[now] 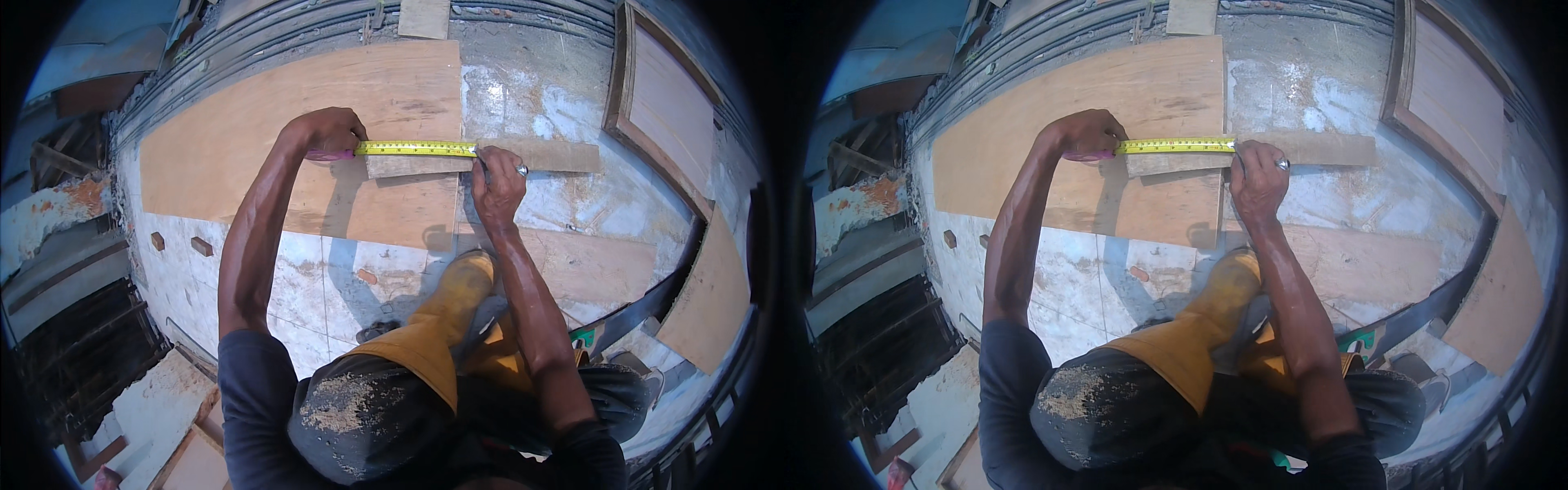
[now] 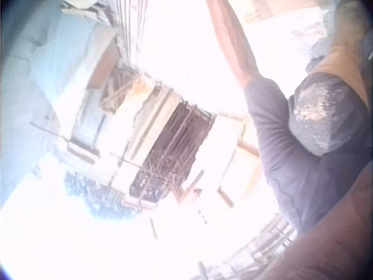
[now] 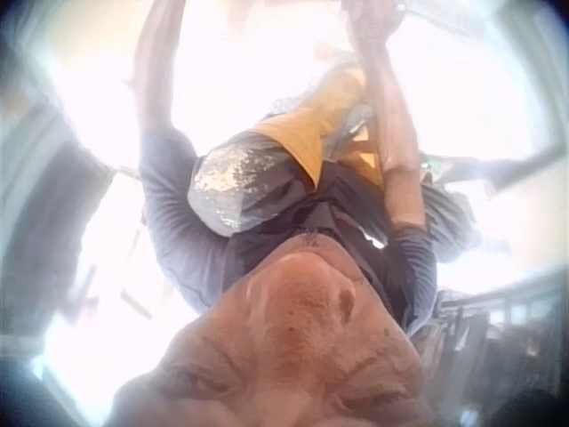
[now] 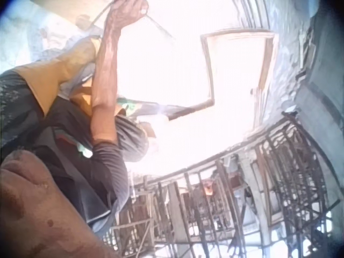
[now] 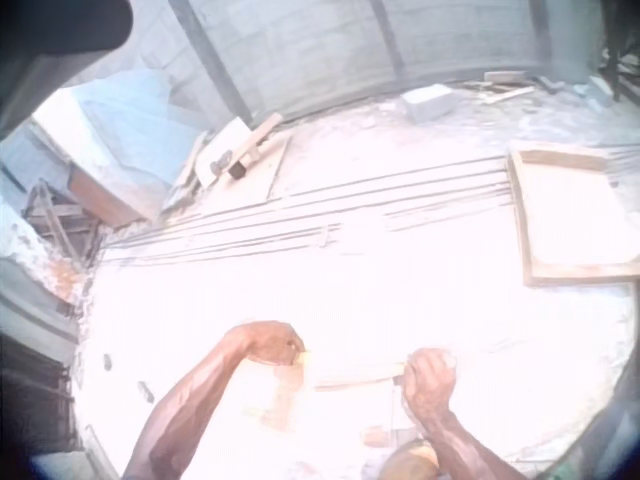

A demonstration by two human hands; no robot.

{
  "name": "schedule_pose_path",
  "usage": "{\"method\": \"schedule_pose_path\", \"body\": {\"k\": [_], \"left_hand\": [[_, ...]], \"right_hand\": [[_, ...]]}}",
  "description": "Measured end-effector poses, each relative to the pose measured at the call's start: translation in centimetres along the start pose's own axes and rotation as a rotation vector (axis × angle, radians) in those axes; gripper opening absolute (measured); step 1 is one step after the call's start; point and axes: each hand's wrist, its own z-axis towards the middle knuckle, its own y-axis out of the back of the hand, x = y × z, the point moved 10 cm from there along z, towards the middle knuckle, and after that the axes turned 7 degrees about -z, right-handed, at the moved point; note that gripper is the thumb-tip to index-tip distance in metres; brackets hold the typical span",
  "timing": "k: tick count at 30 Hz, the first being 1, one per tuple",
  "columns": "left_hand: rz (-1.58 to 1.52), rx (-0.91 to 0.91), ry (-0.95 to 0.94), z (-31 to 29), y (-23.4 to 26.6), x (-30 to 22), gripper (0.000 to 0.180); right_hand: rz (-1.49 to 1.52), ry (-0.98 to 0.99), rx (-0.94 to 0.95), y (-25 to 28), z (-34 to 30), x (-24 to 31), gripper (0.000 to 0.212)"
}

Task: The person measures a piece of wood with a tape measure, marks it, and then saws the wood by hand.

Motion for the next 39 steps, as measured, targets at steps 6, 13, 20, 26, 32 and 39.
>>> {"method": "schedule_pose_path", "body": {"k": [6,13,20,26,32,39], "left_hand": [[-0.045,-0.191,0.01,-1.8,-2.9,2.7,0.035],[-0.153,-0.022,-0.009,-2.7,-5.2,1.3,0.036],[-0.11,-0.1,0.017,-3.3,-5.8,4.3,0.038],[-0.136,-0.121,0.029,-3.4,-5.2,4.1,0.04],[-0.152,-0.144,0.012,-2.8,-4.5,2.9,0.04],[-0.121,-0.191,-0.01,-1.8,-3.3,2.5,0.035]], "right_hand": [[0.005,0.101,-0.017,0.3,-0.5,1.4,0.028],[-0.033,0.139,-0.015,0.1,-0.3,0.0,0.027],[-0.104,0.116,-0.079,2.1,0.3,-4.4,0.026],[-0.08,0.137,-0.083,1.7,0.4,-3.4,0.024],[-0.045,0.159,-0.055,1.0,0.4,-0.9,0.022],[-0.057,0.134,-0.033,0.6,0.6,-1.0,0.021]]}}
